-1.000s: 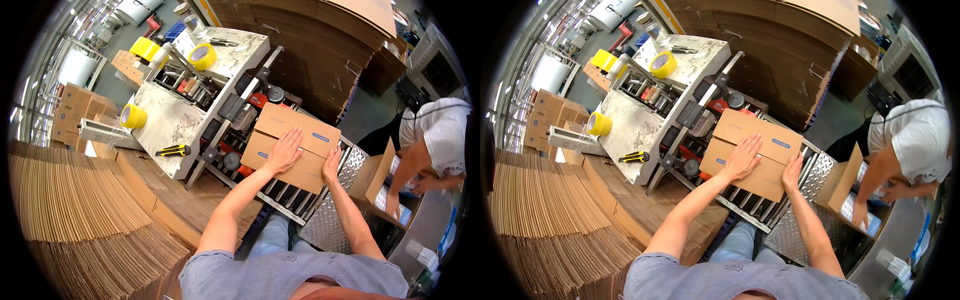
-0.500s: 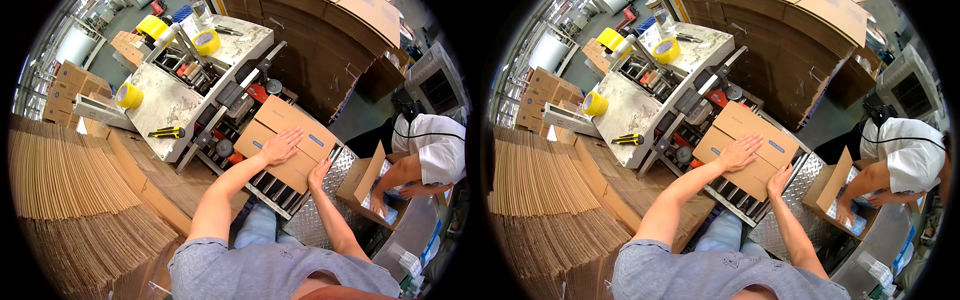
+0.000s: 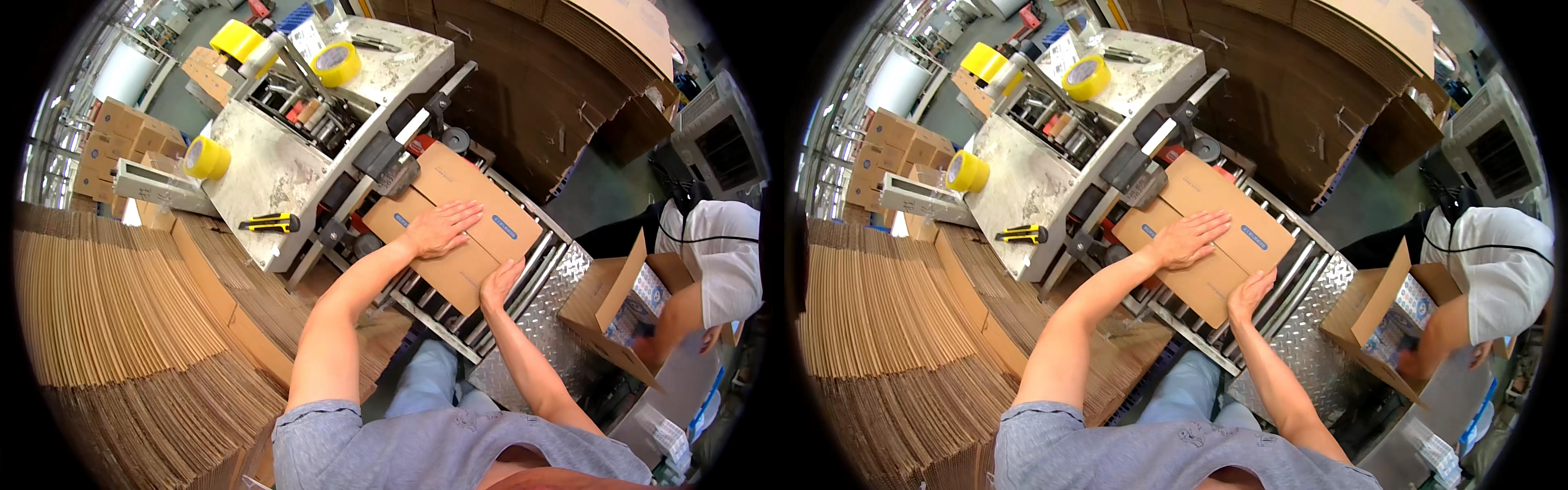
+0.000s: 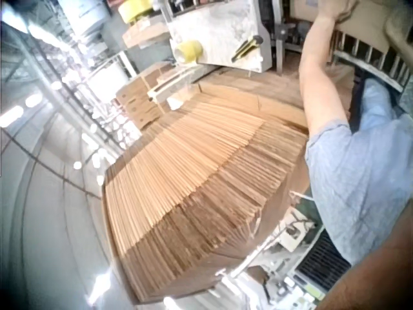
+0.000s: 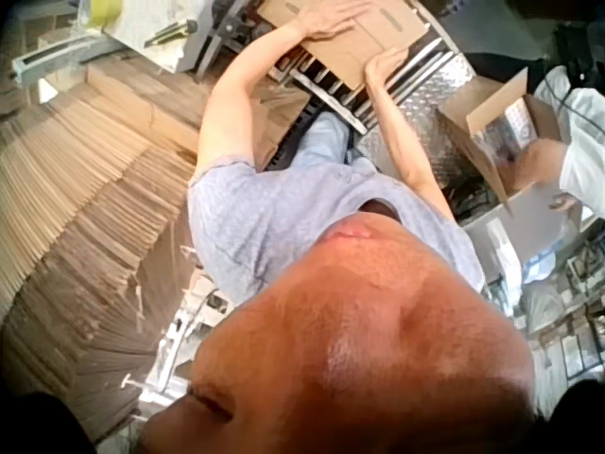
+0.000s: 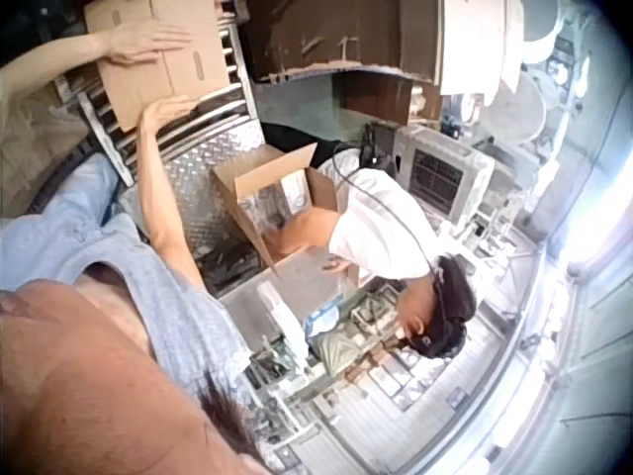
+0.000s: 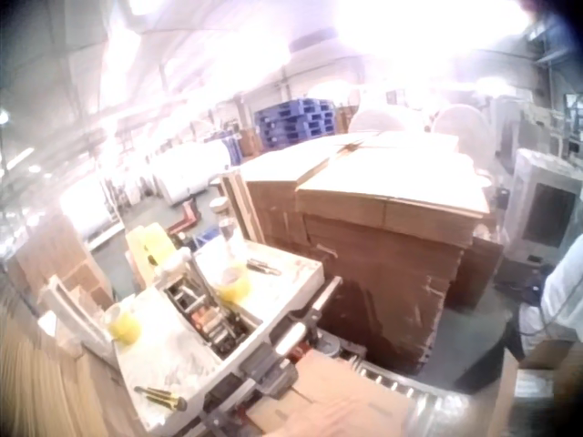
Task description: The person packs blue and white packages into cardboard boxes, closes the box flaps, and pushes them through a taping machine, while also replenishing their supply of flat boxes from a stack.
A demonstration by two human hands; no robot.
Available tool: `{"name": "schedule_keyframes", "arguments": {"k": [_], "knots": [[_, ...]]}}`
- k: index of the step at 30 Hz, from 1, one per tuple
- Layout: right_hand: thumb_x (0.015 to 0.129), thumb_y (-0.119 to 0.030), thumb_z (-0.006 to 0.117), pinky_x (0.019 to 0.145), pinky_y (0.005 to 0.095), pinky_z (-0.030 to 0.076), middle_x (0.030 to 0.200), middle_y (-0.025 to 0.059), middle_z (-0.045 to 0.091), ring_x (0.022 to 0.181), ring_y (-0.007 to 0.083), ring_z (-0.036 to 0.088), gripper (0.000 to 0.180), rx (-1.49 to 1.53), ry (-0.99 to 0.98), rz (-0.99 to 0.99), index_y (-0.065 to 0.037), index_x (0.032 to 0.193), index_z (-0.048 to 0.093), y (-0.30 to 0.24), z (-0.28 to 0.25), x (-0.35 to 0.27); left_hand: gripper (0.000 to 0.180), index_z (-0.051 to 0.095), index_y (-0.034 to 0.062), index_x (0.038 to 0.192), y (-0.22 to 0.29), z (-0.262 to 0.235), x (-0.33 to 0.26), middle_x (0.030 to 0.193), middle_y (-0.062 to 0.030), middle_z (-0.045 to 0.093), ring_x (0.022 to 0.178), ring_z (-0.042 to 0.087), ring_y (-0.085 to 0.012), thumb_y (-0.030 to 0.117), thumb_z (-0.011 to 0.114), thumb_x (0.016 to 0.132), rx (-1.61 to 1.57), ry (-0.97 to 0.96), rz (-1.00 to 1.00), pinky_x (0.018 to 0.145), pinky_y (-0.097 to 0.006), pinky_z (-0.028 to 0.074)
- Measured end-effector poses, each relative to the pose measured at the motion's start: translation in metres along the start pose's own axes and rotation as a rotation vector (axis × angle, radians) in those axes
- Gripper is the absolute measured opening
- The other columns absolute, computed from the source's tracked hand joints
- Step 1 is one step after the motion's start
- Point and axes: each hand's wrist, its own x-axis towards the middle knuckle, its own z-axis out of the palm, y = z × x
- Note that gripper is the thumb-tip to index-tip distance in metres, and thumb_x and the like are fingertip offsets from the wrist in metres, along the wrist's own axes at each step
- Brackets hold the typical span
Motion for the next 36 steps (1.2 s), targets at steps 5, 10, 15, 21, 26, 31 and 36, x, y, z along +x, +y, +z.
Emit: {"name": "schedule_keyframes", "arguments": {"k": [5,10,15,21,26,31,36], "knots": [[0.103,-0.021,0.042,0.106,0.0530,0.033,0.136,0.0328,0.042,0.124,0.0470,0.043,0.053,-0.039,-0.095,0.178,0.002,0.148,0.027,-0.041,0.042,0.008,0.064,0.029,-0.0038,0.150,-0.009,-0.003,0.000,0.160,-0.0187,0.026,0.148,0.025,-0.0317,0.030,0.049,0.100,0.144,0.097,-0.245,0.122,-0.044,0.020],[0.106,-0.035,0.033,0.115,0.0466,0.029,0.143,0.0287,0.039,0.137,0.0430,0.035,0.057,0.081,-0.353,-0.023,0.001,0.150,0.028,-0.042,0.020,0.005,0.057,0.040,-0.0092,0.143,0.068,0.059,0.005,0.157,-0.0237,0.029,0.148,0.025,-0.0362,0.029,0.046,0.101,-0.082,0.532,-0.589,0.122,-0.044,0.019],[0.105,-0.029,0.030,0.095,0.0501,0.041,0.111,0.0252,0.061,0.106,0.0424,0.053,0.042,-0.180,-0.707,-0.363,0.001,0.113,0.059,0.042,-0.114,-0.051,0.035,0.065,-0.0031,0.122,0.242,0.039,-0.041,0.129,-0.0222,0.062,0.123,0.058,-0.0298,0.022,0.055,0.099,-0.790,0.705,-0.681,0.105,-0.035,0.043],[0.100,-0.033,0.043,0.066,0.0412,0.052,0.076,0.0178,0.069,0.069,0.0261,0.068,0.043,-0.276,-0.725,-0.131,0.001,0.100,0.070,0.225,-0.219,-0.122,0.019,0.074,0.0031,0.104,0.347,-0.131,-0.176,0.094,-0.0062,0.073,0.088,0.068,-0.0124,0.018,0.063,0.098,-0.638,0.830,-0.770,0.078,-0.027,0.056],[0.100,-0.030,0.047,0.067,0.0408,0.052,0.075,0.0156,0.068,0.068,0.0247,0.067,0.037,-0.281,-0.878,-0.271,0.000,0.098,0.069,0.189,-0.253,-0.167,0.014,0.074,0.0028,0.098,0.490,-0.349,-0.275,0.096,-0.0069,0.071,0.085,0.067,-0.0127,0.013,0.064,0.097,0.246,1.089,-0.651,0.073,-0.027,0.056],[0.093,-0.026,0.055,0.076,0.0431,0.052,0.081,0.0199,0.069,0.079,0.0333,0.068,0.031,-0.246,-0.924,-0.419,0.002,0.097,0.069,0.129,-0.281,-0.196,0.016,0.074,0.0107,0.108,0.597,-0.520,-0.384,0.107,-0.0078,0.070,0.095,0.065,-0.0161,0.014,0.067,0.094,1.401,1.436,-0.499,0.080,-0.031,0.053],[0.089,-0.023,0.058,0.081,0.0436,0.054,0.087,0.0215,0.071,0.086,0.0363,0.069,0.029,-0.308,-0.971,-0.540,0.002,0.097,0.070,0.130,-0.286,-0.220,0.056,0.065,0.0065,0.121,0.669,-0.634,-0.533,0.120,-0.0159,0.064,0.114,0.056,-0.0318,0.036,0.081,0.076,2.215,1.484,-0.722,0.100,-0.047,0.039]]}}
